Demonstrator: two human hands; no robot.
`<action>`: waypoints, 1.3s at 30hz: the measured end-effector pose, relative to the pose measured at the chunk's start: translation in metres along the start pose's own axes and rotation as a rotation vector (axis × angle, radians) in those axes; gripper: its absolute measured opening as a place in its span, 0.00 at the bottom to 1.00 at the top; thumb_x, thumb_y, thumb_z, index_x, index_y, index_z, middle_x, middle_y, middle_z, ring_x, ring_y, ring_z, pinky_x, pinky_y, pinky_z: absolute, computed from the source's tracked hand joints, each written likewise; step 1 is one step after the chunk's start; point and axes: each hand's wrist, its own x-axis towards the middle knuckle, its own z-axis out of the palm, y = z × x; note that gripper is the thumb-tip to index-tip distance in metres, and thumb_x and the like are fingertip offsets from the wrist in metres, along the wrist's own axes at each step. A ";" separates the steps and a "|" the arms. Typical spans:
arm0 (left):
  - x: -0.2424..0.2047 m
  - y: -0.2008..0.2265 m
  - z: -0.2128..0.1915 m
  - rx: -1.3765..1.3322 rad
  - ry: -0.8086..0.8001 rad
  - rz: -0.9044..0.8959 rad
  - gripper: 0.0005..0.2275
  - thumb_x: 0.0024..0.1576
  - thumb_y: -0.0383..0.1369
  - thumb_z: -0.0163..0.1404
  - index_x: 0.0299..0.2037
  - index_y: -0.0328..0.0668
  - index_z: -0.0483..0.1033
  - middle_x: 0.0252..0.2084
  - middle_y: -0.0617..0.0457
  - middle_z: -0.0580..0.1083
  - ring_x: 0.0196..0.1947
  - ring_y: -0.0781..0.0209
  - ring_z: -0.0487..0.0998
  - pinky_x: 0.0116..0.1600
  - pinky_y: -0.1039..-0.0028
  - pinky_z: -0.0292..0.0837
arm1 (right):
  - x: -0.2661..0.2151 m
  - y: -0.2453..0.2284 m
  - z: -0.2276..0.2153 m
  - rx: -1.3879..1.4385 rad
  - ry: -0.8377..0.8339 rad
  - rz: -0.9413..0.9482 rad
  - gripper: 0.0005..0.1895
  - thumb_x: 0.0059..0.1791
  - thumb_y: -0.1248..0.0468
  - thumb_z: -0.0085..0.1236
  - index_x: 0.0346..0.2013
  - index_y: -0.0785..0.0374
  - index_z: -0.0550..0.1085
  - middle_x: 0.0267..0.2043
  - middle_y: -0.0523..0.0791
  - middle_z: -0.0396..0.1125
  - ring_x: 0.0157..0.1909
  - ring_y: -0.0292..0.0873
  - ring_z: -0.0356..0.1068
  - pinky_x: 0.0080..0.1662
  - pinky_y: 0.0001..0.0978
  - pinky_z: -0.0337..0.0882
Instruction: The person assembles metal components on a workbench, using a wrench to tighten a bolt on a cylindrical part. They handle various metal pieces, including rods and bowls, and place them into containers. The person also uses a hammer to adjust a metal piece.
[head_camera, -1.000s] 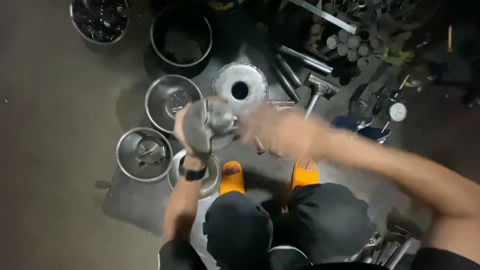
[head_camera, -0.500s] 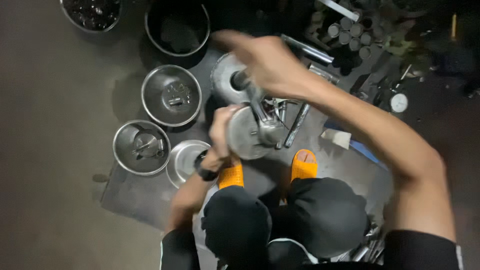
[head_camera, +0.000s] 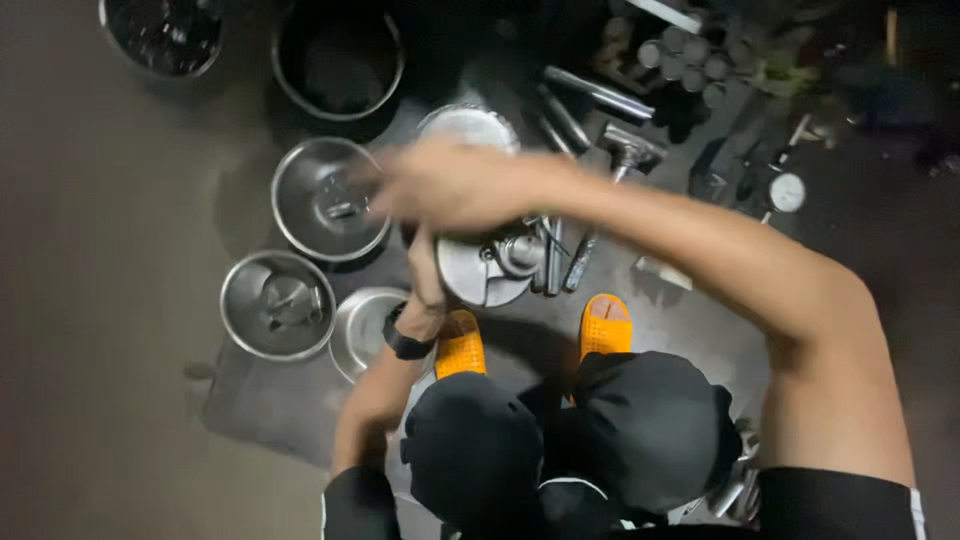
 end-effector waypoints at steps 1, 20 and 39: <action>0.010 -0.004 0.000 -0.012 -0.017 0.001 0.11 0.60 0.34 0.46 0.51 0.43 0.72 0.56 0.47 0.70 0.63 0.56 0.65 0.68 0.70 0.54 | -0.001 -0.008 0.039 -0.206 -0.168 -0.274 0.11 0.40 0.64 0.51 0.36 0.51 0.70 0.26 0.46 0.66 0.29 0.52 0.65 0.30 0.50 0.65; -0.025 0.041 -0.080 -0.306 -0.051 -0.109 0.23 0.54 0.41 0.37 0.48 0.28 0.73 0.44 0.41 0.75 0.46 0.52 0.74 0.55 0.70 0.66 | -0.108 0.033 -0.053 -0.483 -0.133 -0.185 0.02 0.45 0.63 0.56 0.31 0.53 0.75 0.28 0.41 0.69 0.32 0.46 0.72 0.36 0.40 0.72; -0.013 0.049 -0.022 -0.985 0.084 -0.362 0.27 0.54 0.44 0.34 0.45 0.19 0.73 0.40 0.33 0.76 0.41 0.40 0.76 0.48 0.58 0.70 | -0.080 -0.035 -0.063 -0.778 -0.115 -0.105 0.49 0.52 0.35 0.44 0.68 0.74 0.47 0.27 0.47 0.73 0.49 0.49 0.68 0.51 0.44 0.62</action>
